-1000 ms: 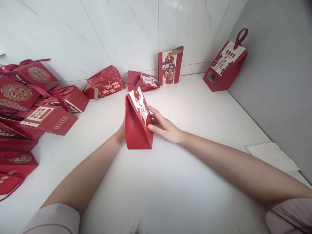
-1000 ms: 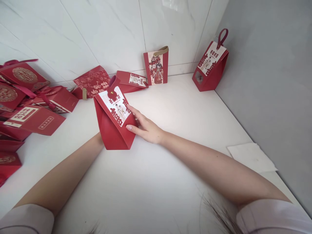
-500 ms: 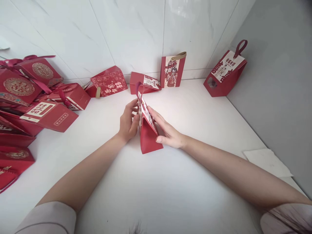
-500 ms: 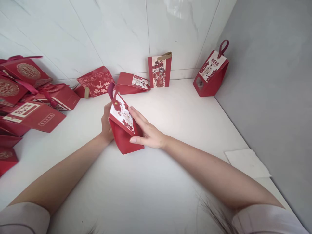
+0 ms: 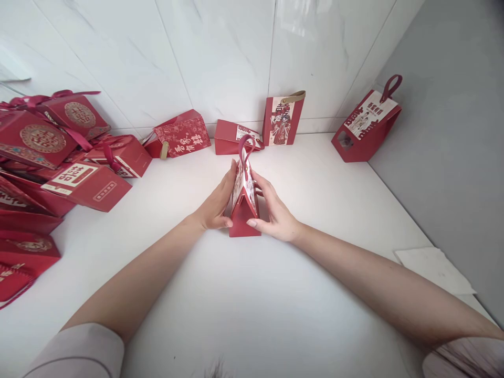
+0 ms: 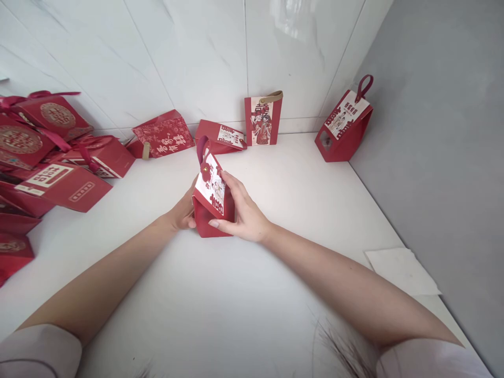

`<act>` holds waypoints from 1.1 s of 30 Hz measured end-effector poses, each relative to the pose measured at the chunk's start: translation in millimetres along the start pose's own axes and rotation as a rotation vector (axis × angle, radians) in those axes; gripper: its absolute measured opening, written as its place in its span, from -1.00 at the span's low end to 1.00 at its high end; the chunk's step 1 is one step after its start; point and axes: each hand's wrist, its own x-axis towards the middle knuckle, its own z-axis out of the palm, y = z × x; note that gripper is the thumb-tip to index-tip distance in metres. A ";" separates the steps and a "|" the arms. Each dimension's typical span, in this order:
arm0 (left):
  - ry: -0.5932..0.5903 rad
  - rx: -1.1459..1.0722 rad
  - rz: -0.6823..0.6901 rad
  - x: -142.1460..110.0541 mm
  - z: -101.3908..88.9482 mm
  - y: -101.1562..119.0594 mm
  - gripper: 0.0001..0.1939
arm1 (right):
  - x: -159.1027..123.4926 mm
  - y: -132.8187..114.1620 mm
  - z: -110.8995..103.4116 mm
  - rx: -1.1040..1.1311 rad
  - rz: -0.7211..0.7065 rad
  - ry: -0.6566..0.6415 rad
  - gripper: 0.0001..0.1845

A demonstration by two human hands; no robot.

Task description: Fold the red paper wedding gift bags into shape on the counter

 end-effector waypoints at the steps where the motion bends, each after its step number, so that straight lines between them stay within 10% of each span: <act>1: -0.011 0.011 0.013 0.5 -0.3 -1.3 0.47 | 0.1 -0.2 -0.2 -0.007 0.011 0.008 0.13; 33: -0.024 0.019 -0.060 -0.5 0.7 -16.9 0.34 | 6.5 -1.7 -2.7 0.003 0.188 0.095 0.10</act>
